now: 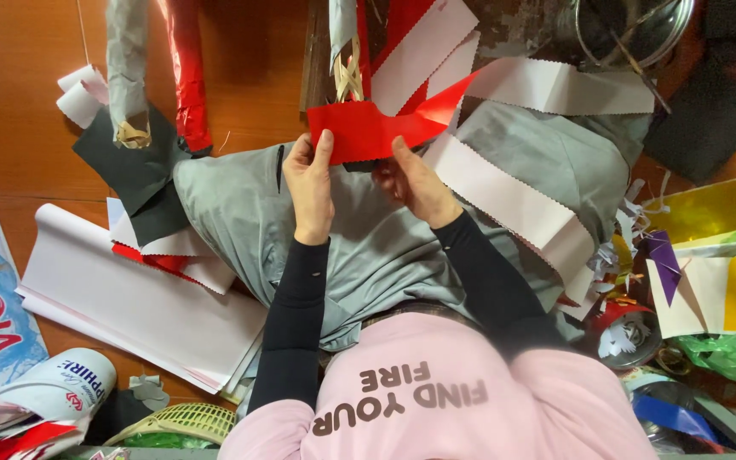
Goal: Assembling and decorating a large paper animal model by gluing colored paper strips onto the frame.
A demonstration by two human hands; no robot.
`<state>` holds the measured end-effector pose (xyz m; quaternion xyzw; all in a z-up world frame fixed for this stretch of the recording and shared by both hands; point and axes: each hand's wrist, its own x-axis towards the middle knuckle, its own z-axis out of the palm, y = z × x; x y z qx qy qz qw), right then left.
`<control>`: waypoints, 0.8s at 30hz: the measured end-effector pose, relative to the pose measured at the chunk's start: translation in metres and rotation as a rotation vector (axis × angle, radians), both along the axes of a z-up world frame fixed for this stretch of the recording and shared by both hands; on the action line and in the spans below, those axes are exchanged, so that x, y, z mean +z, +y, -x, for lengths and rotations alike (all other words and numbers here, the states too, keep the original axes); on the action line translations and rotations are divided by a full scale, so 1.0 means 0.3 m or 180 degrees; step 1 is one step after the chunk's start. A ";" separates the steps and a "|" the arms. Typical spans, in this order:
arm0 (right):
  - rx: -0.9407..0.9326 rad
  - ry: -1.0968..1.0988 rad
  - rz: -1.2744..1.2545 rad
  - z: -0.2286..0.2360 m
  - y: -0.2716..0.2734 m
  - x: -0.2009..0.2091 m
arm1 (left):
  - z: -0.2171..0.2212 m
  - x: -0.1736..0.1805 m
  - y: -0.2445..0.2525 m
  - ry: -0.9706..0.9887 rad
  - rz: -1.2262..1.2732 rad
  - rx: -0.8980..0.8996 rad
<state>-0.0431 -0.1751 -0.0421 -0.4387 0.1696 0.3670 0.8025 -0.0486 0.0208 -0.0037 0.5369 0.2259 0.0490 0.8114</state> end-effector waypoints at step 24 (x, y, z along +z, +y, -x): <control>-0.1508 -0.1474 0.0880 -0.035 0.136 0.151 | -0.039 0.031 -0.048 -0.0464 -0.3018 -0.0010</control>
